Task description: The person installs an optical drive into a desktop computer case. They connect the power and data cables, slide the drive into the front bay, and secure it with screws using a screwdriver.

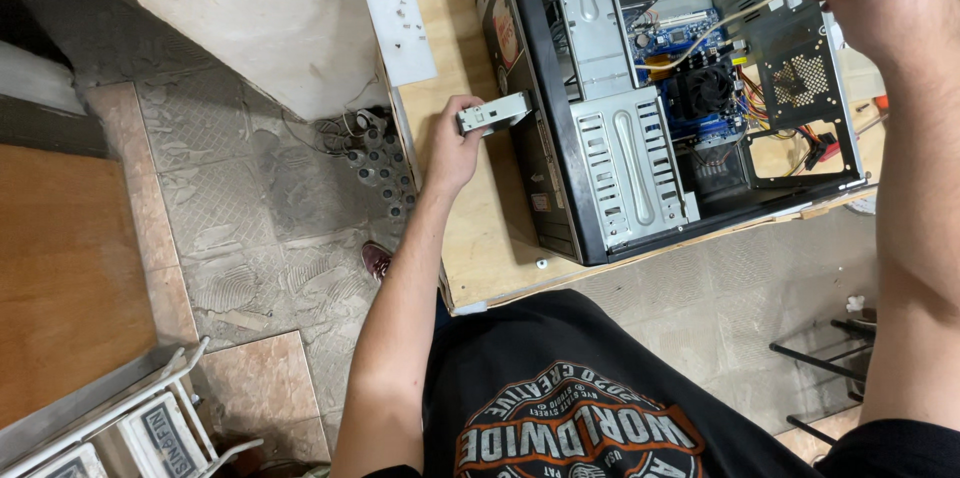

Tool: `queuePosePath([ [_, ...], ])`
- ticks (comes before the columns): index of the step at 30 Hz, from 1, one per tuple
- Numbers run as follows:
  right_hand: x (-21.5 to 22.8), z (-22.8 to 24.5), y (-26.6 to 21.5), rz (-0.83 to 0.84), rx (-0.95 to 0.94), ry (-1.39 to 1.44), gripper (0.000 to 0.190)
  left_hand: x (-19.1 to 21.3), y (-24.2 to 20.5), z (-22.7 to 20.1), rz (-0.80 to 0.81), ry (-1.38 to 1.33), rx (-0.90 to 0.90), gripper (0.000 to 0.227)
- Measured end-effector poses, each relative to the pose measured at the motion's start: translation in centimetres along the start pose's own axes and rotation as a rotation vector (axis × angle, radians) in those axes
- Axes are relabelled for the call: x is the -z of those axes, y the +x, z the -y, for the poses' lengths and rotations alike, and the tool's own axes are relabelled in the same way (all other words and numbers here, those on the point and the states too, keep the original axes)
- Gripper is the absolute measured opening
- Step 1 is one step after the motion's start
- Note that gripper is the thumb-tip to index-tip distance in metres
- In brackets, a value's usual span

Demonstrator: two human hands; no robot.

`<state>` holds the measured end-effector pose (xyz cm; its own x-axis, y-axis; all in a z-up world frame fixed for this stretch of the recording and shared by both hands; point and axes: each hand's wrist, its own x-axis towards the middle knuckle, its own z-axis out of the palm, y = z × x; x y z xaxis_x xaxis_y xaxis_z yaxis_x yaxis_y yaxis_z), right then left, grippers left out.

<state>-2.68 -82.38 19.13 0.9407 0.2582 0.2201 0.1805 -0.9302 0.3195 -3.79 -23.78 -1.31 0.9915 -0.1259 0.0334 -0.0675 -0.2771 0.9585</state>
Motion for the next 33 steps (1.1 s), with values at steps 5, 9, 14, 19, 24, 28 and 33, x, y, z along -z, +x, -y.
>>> queuePosePath([
  [5, -0.5, -1.4, -1.2, 0.028, -0.024, 0.087, 0.012, -1.3, 0.9, -1.4, 0.133, 0.041, 0.006, 0.034],
  [9, -2.0, -2.9, -1.8, 0.045, -0.098, 0.173, 0.011, -0.5, 0.0, -1.2, 0.088, 0.129, -0.123, 0.056],
  [14, -4.6, -3.8, -2.0, 0.054, -0.218, 0.379, 0.008, 1.3, -1.3, -0.9, 0.031, 0.082, -0.192, 0.046],
  [19, -4.7, -3.7, -1.6, 0.058, -0.213, 0.495, 0.004, 0.7, -1.1, -1.5, -0.056, 0.062, -0.254, 0.043],
  [24, -7.2, -5.8, -2.0, 0.019, -0.206, 0.637, 0.002, -0.8, -1.7, -1.5, -0.072, -0.064, -0.222, 0.05],
  [28, -7.1, -5.4, -2.1, 0.034, -0.272, 0.665, 0.005, -0.2, -2.1, -2.0, -0.09, -0.068, -0.23, 0.046],
  [33, -7.4, -5.5, -2.0, 0.052, -0.232, 0.639, 0.002, -0.4, -2.2, -3.1, -0.072, -0.054, -0.28, 0.046],
])
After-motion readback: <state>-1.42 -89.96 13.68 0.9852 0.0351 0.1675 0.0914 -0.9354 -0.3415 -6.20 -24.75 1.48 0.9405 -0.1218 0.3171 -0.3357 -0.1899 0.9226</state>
